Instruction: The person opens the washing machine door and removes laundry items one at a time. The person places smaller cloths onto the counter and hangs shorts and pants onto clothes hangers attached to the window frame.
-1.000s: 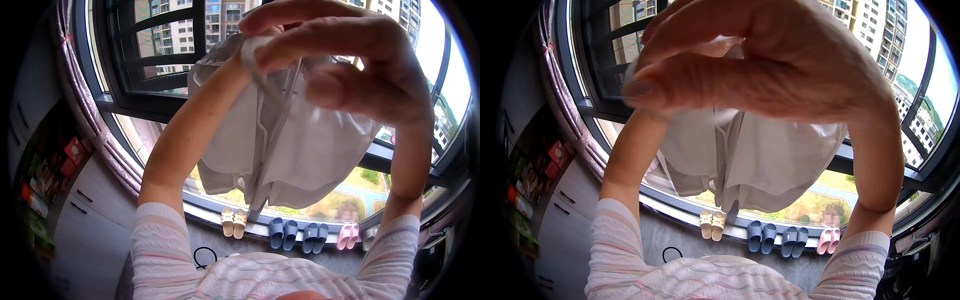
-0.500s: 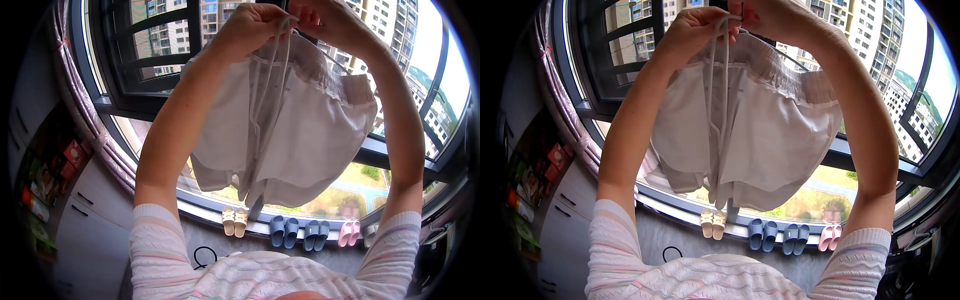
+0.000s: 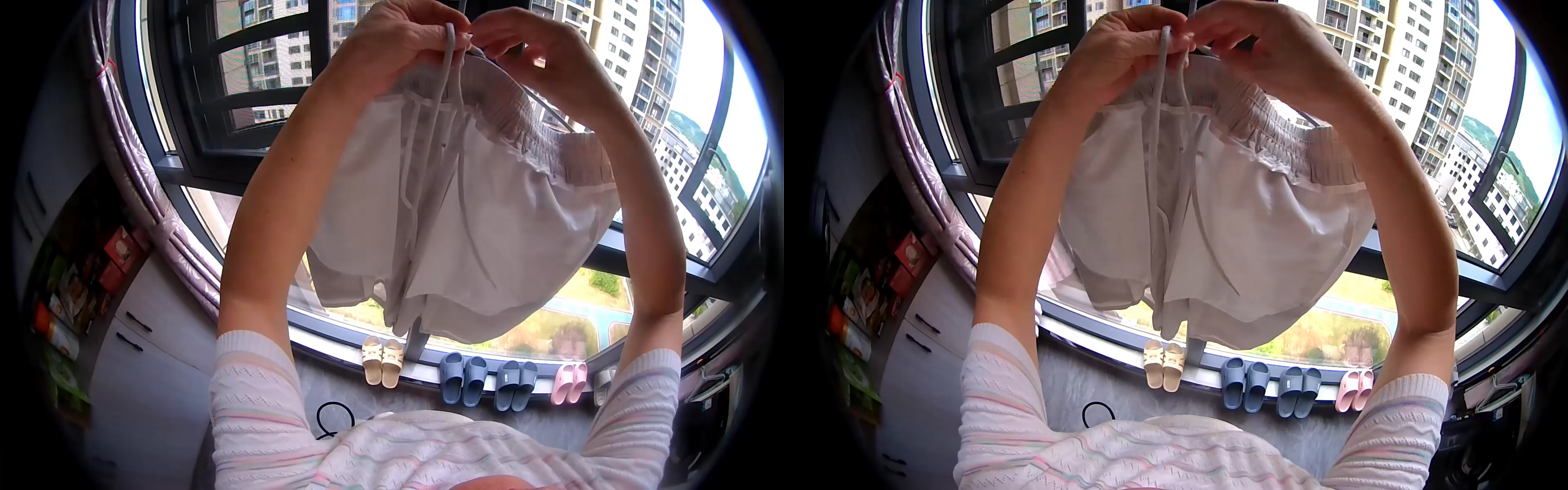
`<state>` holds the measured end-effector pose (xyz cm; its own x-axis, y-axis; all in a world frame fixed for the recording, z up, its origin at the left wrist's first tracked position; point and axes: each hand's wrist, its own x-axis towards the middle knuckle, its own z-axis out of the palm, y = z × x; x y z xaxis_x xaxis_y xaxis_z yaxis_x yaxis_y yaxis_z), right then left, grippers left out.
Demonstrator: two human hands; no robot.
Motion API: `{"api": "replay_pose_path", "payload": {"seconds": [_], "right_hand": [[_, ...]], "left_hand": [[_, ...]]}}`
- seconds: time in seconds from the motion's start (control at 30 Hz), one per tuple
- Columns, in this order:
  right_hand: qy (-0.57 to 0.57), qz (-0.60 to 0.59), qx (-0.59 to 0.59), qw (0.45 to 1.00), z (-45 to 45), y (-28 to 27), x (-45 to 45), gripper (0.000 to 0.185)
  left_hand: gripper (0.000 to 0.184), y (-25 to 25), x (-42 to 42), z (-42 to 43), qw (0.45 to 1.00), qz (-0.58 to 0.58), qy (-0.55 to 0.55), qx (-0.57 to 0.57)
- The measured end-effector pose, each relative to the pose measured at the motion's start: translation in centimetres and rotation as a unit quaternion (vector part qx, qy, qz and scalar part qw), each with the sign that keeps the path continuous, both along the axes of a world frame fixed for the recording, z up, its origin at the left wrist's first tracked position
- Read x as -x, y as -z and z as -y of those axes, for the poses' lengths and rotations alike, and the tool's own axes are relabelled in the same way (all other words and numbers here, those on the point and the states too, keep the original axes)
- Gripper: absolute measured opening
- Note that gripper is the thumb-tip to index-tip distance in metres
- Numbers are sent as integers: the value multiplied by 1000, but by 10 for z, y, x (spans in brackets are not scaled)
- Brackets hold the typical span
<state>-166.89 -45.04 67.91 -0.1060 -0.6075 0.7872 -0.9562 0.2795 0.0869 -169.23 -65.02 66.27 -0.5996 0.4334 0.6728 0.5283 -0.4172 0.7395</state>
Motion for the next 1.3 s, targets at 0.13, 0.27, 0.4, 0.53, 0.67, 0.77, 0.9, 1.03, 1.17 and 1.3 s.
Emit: {"api": "replay_pose_path", "payload": {"seconds": [0.13, 0.27, 0.4, 0.53, 0.67, 0.77, 0.9, 1.03, 1.17, 1.3], "right_hand": [[135, 44, 15, 990, 12, 3, 17, 16], [185, 1, 84, 979, 23, 11, 16, 9], [177, 20, 93, 980, 21, 12, 20, 8], [151, 19, 90, 984, 13, 12, 37, 15], [-44, 245, 130, 960, 13, -1, 27, 9], [-68, 225, 68, 970, 13, -10, 26, 11], [-50, 291, 37, 955, 5, -20, 30, 12], [-107, 278, 84, 951, 4, -25, 25, 12], [-65, 238, 143, 959, 11, -26, 30, 5], [74, -119, 115, 984, 12, -27, 26, 8]], "left_hand": [[10, -1, 14, 6, 997, -69, 20, 33], [12, -4, -1, 4, 960, -203, -176, 81], [11, -8, -16, -14, 717, -490, -485, 102], [8, 4, 3, -27, 633, -520, -571, 50], [8, 5, 7, -28, 700, -476, -532, 4], [8, 6, 3, -30, 687, -476, -548, -18], [8, 4, 3, -25, 668, -499, -552, -36], [6, 2, 1, -18, 705, -484, -517, -34], [3, 1, 2, -19, 706, -489, -510, -53], [5, 0, 3, -14, 718, -479, -504, -43]]}}
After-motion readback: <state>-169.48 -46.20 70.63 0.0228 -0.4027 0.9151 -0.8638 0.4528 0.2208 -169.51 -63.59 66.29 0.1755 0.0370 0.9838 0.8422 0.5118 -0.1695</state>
